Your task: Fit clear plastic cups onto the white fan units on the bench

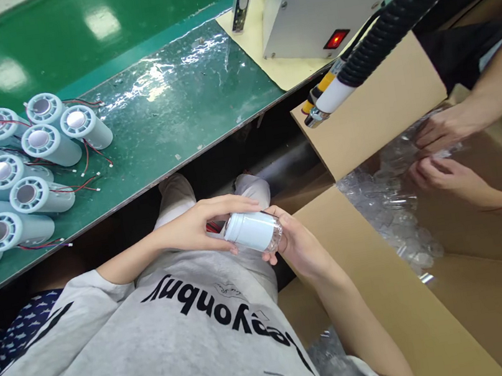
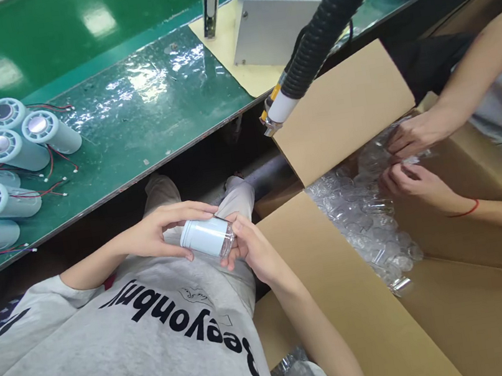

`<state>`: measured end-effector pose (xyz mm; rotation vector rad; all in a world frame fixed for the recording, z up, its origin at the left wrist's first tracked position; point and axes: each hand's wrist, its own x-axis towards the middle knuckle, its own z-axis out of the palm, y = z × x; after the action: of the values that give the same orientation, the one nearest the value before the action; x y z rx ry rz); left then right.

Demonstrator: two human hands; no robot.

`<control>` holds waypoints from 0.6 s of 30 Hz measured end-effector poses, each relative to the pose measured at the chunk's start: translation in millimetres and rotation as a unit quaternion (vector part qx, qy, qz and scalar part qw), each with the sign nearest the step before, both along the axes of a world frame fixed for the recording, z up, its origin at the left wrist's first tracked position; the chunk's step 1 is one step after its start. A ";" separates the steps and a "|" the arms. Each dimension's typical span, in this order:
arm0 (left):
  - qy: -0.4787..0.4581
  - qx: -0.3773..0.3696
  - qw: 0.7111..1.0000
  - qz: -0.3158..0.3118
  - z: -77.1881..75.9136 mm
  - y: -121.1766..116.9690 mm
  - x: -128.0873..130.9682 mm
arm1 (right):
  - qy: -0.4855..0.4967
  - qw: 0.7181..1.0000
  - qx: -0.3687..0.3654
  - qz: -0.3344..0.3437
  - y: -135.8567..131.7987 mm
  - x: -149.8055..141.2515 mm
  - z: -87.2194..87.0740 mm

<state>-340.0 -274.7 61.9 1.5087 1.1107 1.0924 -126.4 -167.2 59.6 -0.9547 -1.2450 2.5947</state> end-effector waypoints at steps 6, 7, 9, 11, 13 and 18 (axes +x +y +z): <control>-0.019 -0.004 1.000 0.010 1.8 -1.6 1.7 | 0.008 1.000 -0.009 0.002 -2.0 1.1 0.9; -0.030 -0.015 0.999 0.011 1.4 -0.8 1.9 | 0.010 1.000 -0.011 -0.001 -1.5 0.9 -0.8; -0.068 -0.047 0.996 0.012 -2.6 4.8 1.0 | 0.020 1.000 -0.014 -0.012 1.0 -1.3 -8.1; -0.123 -0.083 0.989 0.016 -11.6 18.1 -2.0 | 0.031 0.998 -0.022 -0.044 6.3 -6.7 -20.6; -0.171 -0.113 0.978 0.020 -24.2 40.6 -6.6 | 0.036 0.992 -0.040 -0.111 15.5 -15.3 -36.5; -0.207 -0.160 0.965 0.009 -43.5 119.6 -15.8 | 0.053 0.965 -0.049 -0.252 53.5 -39.1 -69.9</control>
<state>-355.8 -155.1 18.4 0.9637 0.9503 1.1157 -165.5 -113.6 -10.3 -0.9779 -0.7317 2.2793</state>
